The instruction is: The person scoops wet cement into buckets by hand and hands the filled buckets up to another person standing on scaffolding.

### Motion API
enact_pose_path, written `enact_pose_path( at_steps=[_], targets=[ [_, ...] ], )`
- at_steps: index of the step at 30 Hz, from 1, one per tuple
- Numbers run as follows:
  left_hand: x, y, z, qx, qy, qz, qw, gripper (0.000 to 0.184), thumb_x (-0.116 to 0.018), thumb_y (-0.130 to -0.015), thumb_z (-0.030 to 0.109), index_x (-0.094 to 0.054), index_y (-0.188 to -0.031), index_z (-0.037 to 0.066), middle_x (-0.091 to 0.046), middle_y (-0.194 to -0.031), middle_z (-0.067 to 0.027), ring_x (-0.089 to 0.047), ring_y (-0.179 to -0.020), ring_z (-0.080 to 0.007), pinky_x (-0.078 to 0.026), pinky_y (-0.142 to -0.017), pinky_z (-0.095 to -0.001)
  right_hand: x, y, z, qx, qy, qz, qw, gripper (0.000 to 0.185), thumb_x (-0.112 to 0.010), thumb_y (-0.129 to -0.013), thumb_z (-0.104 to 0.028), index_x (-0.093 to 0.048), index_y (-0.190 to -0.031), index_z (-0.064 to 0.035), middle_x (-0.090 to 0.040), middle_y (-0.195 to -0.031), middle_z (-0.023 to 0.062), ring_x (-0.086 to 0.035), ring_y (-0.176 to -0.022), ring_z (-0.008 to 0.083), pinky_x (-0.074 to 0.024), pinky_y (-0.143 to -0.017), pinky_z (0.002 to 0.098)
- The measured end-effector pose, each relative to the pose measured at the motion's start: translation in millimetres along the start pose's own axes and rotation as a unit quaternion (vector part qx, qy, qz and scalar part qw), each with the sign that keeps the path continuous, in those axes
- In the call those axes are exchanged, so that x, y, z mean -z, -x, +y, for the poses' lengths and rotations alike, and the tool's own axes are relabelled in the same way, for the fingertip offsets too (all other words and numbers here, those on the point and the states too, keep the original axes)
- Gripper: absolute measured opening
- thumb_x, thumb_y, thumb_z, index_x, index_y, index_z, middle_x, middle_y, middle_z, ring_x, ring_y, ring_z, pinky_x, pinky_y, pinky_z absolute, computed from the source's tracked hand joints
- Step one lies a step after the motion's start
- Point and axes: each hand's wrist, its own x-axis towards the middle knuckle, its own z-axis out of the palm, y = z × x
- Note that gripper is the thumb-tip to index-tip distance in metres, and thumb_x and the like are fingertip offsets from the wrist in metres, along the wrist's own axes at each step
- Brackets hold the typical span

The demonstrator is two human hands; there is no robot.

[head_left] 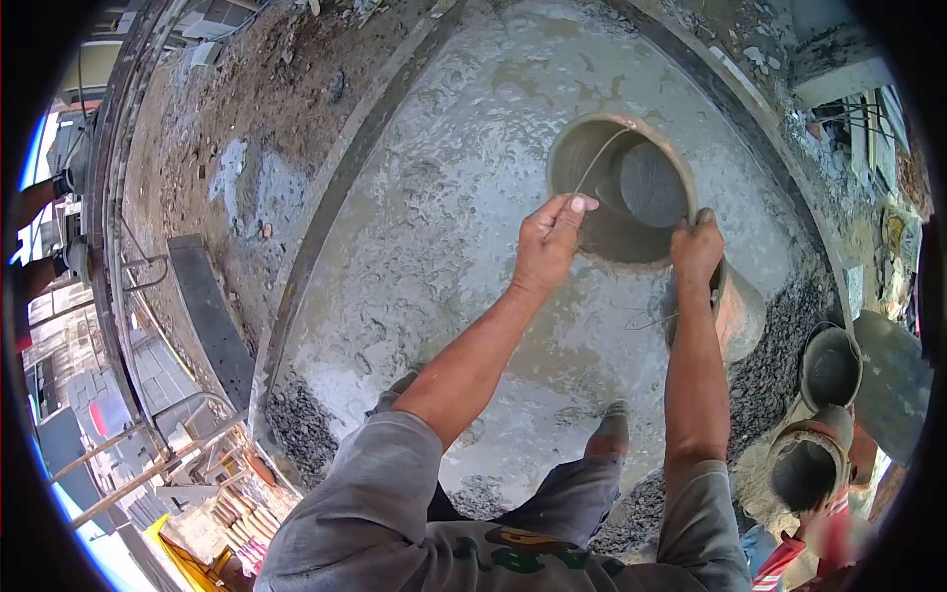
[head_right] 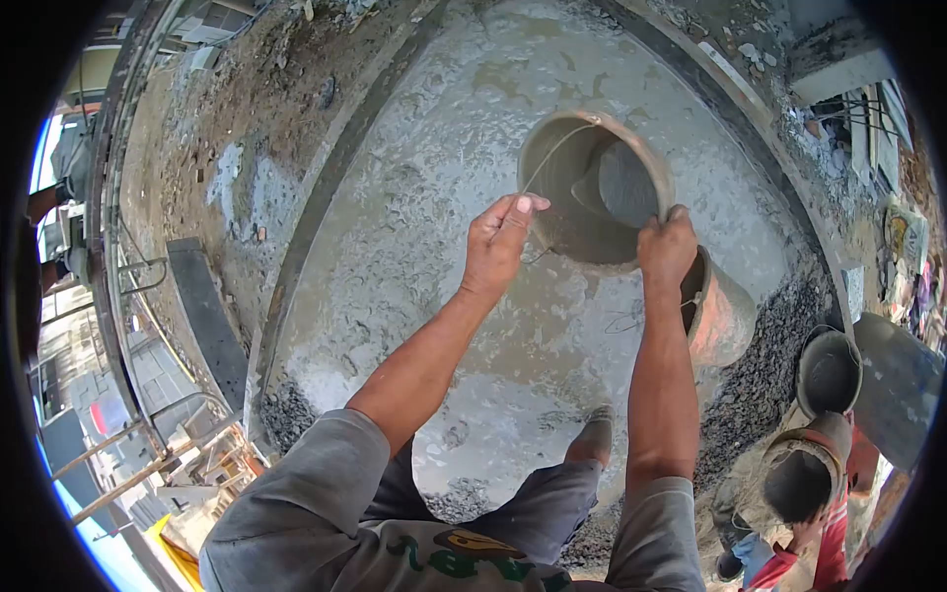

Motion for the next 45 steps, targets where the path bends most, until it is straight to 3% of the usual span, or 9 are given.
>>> enact_pose_path(
  at_steps=[5, 8, 16, 21, 26, 32, 34, 38, 45],
  targets=[
    [119.0, -50.5, -184.9, 0.21, 0.268, 0.208, 0.917, 0.045, -0.043, -0.092, 0.044, -0.044, -0.062, 0.01, -0.032, -0.051, 0.0029, -0.036, -0.047, -0.0106, -0.045, -0.06, -0.0273, -148.2, -19.4, -138.0, 0.056, 0.023, -0.05, 0.997, 0.057, -0.065, -0.07, -0.009, -0.038, -0.119, -0.0063, -0.043, -0.121, 0.0266, -0.058, -0.092, 0.0402, -0.05, -0.074, 0.0423],
    [172.7, -38.4, -246.0, 0.233, 0.346, 0.202, 0.886, 0.048, -0.043, -0.091, 0.046, -0.037, -0.057, 0.013, -0.03, -0.051, 0.0027, -0.035, -0.048, -0.0115, -0.045, -0.062, -0.028, -224.1, 11.8, -187.8, 0.029, 0.158, -0.22, 0.962, 0.089, -0.061, -0.071, -0.008, -0.006, -0.141, -0.0139, -0.031, -0.132, 0.0321, -0.055, -0.102, 0.0417, -0.0501, -0.08, 0.0399],
    [270.7, 118.8, -260.8, 0.245, 0.38, 0.214, 0.866, 0.051, -0.044, -0.091, 0.046, -0.034, -0.052, 0.015, -0.029, -0.049, 0.0025, -0.029, -0.045, -0.0118, -0.041, -0.067, -0.0302, -286.5, 153.5, -181.7, 0.104, 0.158, -0.373, 0.908, 0.099, -0.057, -0.068, -0.006, 0.008, -0.142, -0.0162, -0.032, -0.13, 0.036, -0.053, -0.106, 0.0402, -0.0502, -0.082, 0.0375],
    [321.5, 108.3, -141.1, 0.314, 0.126, 0.195, 0.921, 0.046, -0.048, -0.09, 0.042, -0.04, -0.056, 0.011, -0.035, -0.054, 0.0026, -0.033, -0.051, -0.0093, -0.038, -0.064, -0.0259, -295.0, 201.0, -167.3, 0.015, -0.039, -0.401, 0.915, 0.087, -0.054, -0.066, -0.005, -0.012, -0.143, -0.0115, -0.053, -0.117, 0.0247, -0.06, -0.093, 0.037, -0.0536, -0.071, 0.0362],
    [316.3, 84.9, -32.4, 0.255, -0.06, 0.14, 0.955, 0.047, -0.052, -0.086, 0.043, -0.059, -0.087, -0.004, -0.061, -0.078, -0.0119, -0.058, -0.077, -0.0232, -0.043, -0.073, -0.0323, -252.3, 213.4, -192.7, -0.317, -0.201, -0.454, 0.808, 0.044, -0.056, -0.067, -0.008, -0.054, -0.11, -0.0021, -0.06, -0.089, 0.0127, -0.06, -0.073, 0.026, -0.0498, -0.054, 0.0421],
    [361.0, 116.3, 91.8, 0.162, -0.202, 0.105, 0.96, 0.055, -0.053, -0.083, 0.046, -0.055, -0.108, -0.003, -0.062, -0.089, -0.0223, -0.06, -0.086, -0.0344, -0.044, -0.08, -0.0362, -167.9, 303.4, -258.0, -0.436, -0.328, -0.429, 0.72, 0.017, -0.054, -0.071, -0.01, -0.054, -0.082, 0.0021, -0.054, -0.068, 0.0146, -0.052, -0.048, 0.0281, -0.0432, -0.042, 0.0413],
    [396.2, 132.6, 170.2, 0.182, -0.241, 0.093, 0.949, 0.057, -0.055, -0.082, 0.047, -0.053, -0.11, -0.002, -0.061, -0.094, -0.0242, -0.06, -0.09, -0.0337, -0.043, -0.085, -0.0356, -113.2, 314.6, -315.6, -0.403, -0.357, -0.48, 0.692, 0.018, -0.054, -0.069, -0.008, -0.053, -0.084, 0.0026, -0.053, -0.067, 0.0138, -0.055, -0.052, 0.0284, -0.0466, -0.044, 0.0392],
    [463.3, 172.8, 306.3, 0.069, -0.148, 0.095, 0.982, 0.033, -0.059, -0.085, 0.033, -0.052, -0.096, 0.003, -0.051, -0.073, -0.0003, -0.044, -0.067, -0.0079, -0.038, -0.063, -0.0247, -28.7, 325.0, -424.9, -0.342, -0.392, -0.501, 0.691, 0.015, -0.054, -0.068, -0.005, -0.053, -0.08, 0.0037, -0.053, -0.069, 0.0129, -0.056, -0.054, 0.0264, -0.0496, -0.045, 0.0398],
    [548.5, 230.7, 532.7, -0.084, 0.035, 0.181, 0.979, 0.026, -0.06, -0.084, 0.034, -0.047, -0.077, 0.014, -0.039, -0.064, 0.0067, -0.034, -0.054, 0.0, -0.015, -0.037, -0.014, 136.7, 286.6, -628.7, -0.117, -0.406, -0.585, 0.693, 0.016, -0.06, -0.069, -0.008, -0.057, -0.08, 0.0028, -0.056, -0.073, 0.0096, -0.058, -0.058, 0.0209, -0.0543, -0.048, 0.0334]
  ],
)
